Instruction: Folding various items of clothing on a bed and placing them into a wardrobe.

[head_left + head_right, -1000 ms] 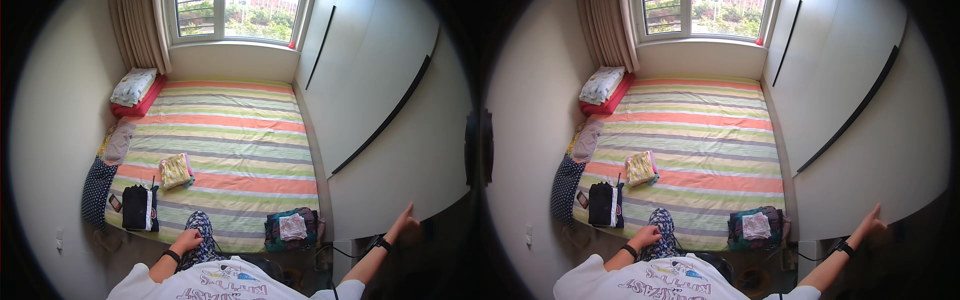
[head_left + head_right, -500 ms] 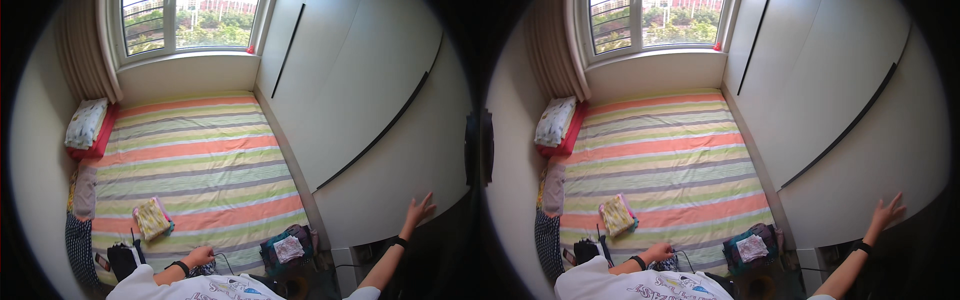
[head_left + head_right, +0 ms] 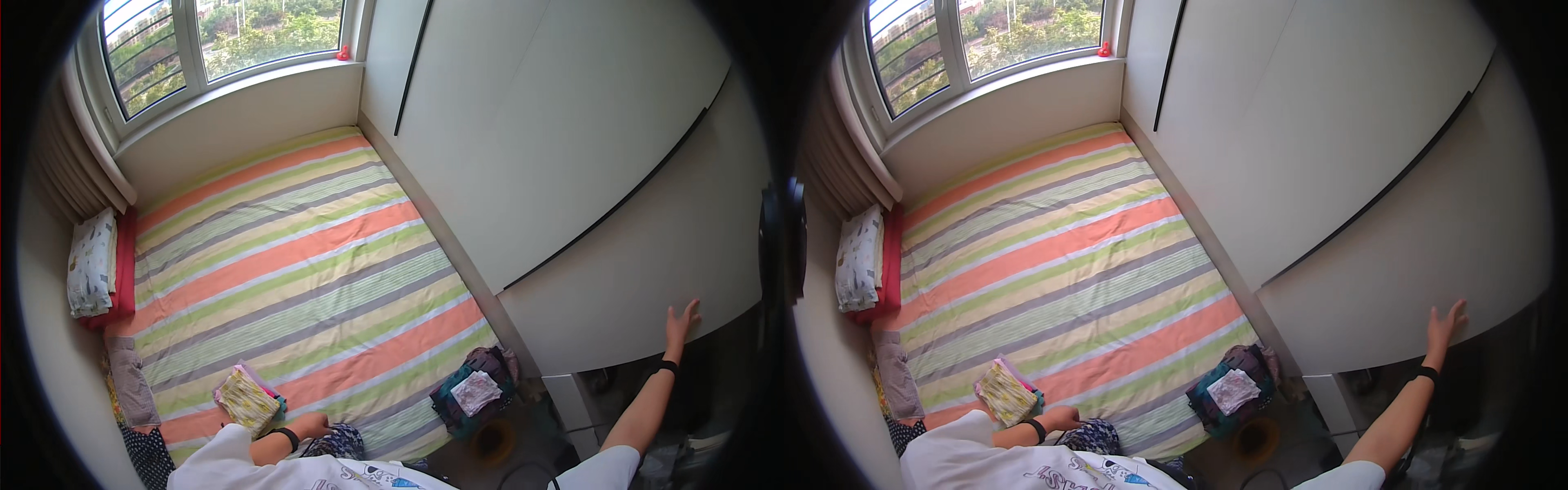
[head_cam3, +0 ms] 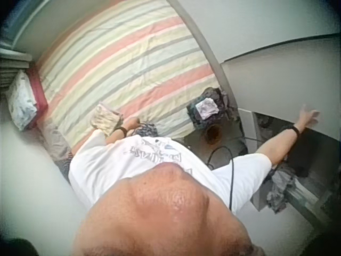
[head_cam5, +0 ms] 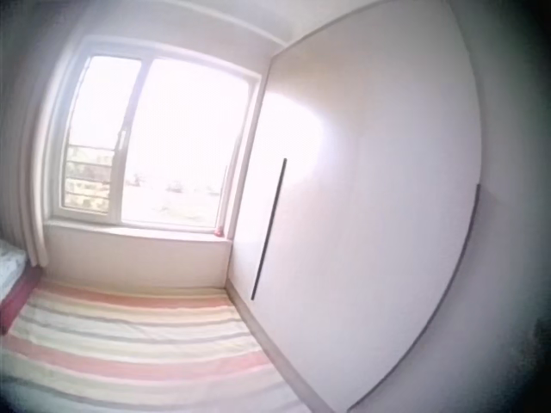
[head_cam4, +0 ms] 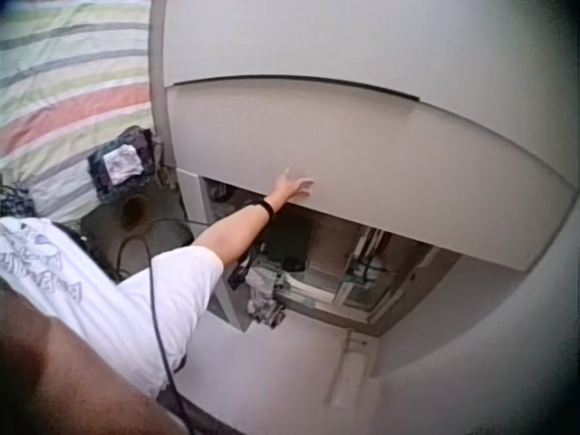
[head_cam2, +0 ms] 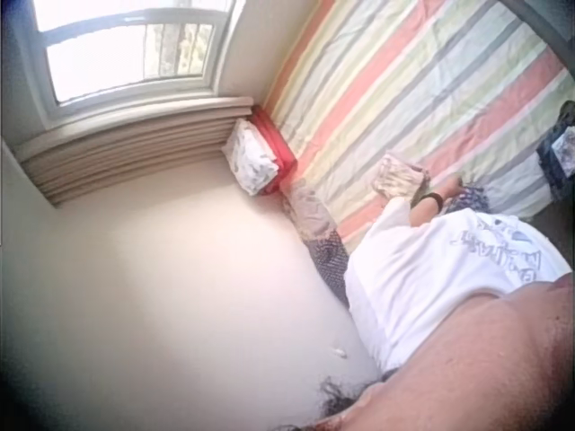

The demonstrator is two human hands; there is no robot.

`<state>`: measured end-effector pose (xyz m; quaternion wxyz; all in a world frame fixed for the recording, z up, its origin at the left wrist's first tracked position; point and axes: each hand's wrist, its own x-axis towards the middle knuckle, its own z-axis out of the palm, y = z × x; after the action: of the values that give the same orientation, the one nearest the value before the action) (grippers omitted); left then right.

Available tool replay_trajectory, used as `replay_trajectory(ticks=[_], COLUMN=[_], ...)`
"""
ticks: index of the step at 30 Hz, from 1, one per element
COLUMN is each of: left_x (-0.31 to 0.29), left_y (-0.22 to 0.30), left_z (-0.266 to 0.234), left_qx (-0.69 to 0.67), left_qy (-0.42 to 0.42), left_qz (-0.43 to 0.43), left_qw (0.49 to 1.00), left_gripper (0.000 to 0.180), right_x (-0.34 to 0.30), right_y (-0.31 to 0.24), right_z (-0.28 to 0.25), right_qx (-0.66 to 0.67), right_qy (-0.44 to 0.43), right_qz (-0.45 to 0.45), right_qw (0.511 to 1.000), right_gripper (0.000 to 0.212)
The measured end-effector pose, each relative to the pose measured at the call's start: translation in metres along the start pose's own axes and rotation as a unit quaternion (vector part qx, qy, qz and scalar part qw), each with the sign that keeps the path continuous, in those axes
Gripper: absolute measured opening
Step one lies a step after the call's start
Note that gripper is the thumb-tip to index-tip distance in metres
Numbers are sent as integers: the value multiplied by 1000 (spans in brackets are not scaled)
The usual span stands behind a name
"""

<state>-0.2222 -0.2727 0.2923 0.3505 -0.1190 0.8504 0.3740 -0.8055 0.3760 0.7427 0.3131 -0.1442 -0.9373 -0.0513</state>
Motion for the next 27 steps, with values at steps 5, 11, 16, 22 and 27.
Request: replay_trajectory(ticks=[5, 11, 16, 22, 27], left_x=[3, 0, 5, 13, 28], left_y=[-5, -20, -33, -23, -41], left_z=[-1, -16, -21, -36, -30], left_qx=[14, 73, 71, 45, 65], left_qy=[-11, -51, -31, -60, -78], left_qz=[7, 3, -10, -9, -3], left_qw=[1000, 996, 997, 997, 995], left_gripper=[40, 42, 39, 37, 38], right_x=[6, 3, 1, -3, -3], right_y=[3, 3, -2, -3, -7], right_z=[-1, -8, -16, -18, -15], right_qx=[15, 51, 40, 55, 32], right_qy=[-2, -27, -44, -39, -53], right_qz=[-6, 19, 12, 66, 23], right_qw=[1000, 998, 998, 995, 998], right_gripper=[91, 91, 93, 96, 98])
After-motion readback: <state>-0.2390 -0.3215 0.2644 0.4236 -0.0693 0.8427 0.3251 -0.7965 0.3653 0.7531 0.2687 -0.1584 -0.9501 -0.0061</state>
